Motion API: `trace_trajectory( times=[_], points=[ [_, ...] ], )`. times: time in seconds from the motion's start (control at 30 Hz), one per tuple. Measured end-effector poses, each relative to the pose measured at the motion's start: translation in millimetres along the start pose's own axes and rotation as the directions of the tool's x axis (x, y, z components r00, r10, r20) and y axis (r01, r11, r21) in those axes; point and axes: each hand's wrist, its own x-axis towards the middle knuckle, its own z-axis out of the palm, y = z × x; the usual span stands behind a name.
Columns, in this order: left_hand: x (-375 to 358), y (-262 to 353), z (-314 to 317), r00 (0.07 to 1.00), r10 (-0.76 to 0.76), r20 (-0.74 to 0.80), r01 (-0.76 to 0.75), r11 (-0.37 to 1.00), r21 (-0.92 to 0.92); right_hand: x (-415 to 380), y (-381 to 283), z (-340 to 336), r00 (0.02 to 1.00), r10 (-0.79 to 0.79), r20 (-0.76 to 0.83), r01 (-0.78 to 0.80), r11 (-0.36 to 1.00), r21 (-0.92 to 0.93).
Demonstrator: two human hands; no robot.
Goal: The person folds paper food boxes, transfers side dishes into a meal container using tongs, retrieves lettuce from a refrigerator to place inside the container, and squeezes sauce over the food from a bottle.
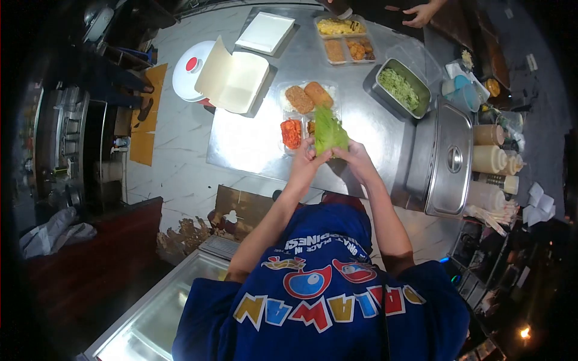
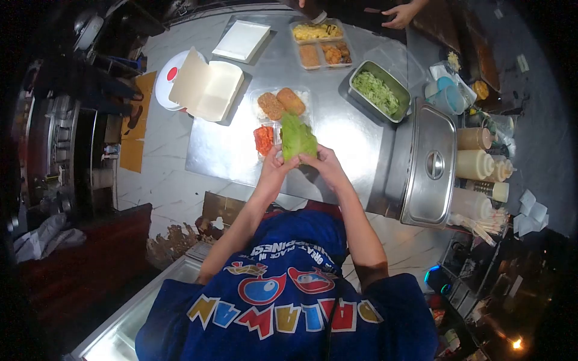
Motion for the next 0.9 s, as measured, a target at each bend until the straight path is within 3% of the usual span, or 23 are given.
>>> trace_trajectory(
  times=[0.17,0.3,0.37,0.4,0.47,0.5,0.57,0.6,0.7,0.77,0.8,0.87,0.9],
  points=[
    [0,-17,8,0.992,0.056,-0.112,-0.047,0.996,0.073,6,-16,6,1.0,-0.013,-0.016,0.009,0.973,-0.229],
    [11,-17,4,0.985,0.157,-0.069,-0.136,0.962,0.236,13,-38,10,1.0,0.0,-0.031,-0.015,0.87,-0.493],
    [12,-13,-4,0.982,0.189,0.02,-0.182,0.903,0.389,16,-42,12,0.996,-0.035,-0.079,-0.009,0.867,-0.497],
    [6,-4,-3,0.98,0.195,-0.039,-0.165,0.905,0.391,17,-44,14,0.993,-0.055,-0.103,-0.004,0.867,-0.499],
    [-7,14,3,0.966,0.208,-0.151,-0.134,0.909,0.396,13,-50,27,0.941,-0.332,-0.068,0.142,0.568,-0.811],
    [-9,19,4,0.977,0.189,-0.094,-0.15,0.934,0.324,9,-50,34,0.893,-0.451,-0.009,0.178,0.369,-0.912],
    [-18,22,2,0.988,0.154,0.014,-0.154,0.972,0.18,4,-36,45,0.853,-0.51,0.113,0.265,0.236,-0.935],
    [-18,19,1,0.989,0.148,-0.009,-0.145,0.979,0.141,1,-27,50,0.827,-0.535,0.173,0.305,0.169,-0.937],
    [-2,9,-1,0.993,0.074,-0.093,-0.069,0.996,0.055,-5,-16,57,0.846,-0.515,0.137,0.322,0.289,-0.902],
    [6,5,-7,0.982,0.092,-0.168,-0.073,0.99,0.118,-11,-22,57,0.841,-0.517,0.16,0.366,0.327,-0.871],
    [10,5,-10,0.973,0.105,-0.205,-0.075,0.986,0.15,-12,-23,50,0.868,-0.486,0.102,0.344,0.44,-0.83],
    [18,5,-16,0.958,0.252,-0.14,-0.196,0.926,0.323,-14,-26,34,0.915,-0.403,-0.005,0.279,0.642,-0.715],
    [22,4,-20,0.943,0.318,-0.095,-0.255,0.879,0.402,-9,-27,28,0.862,-0.504,-0.055,0.294,0.585,-0.756]
  ],
)
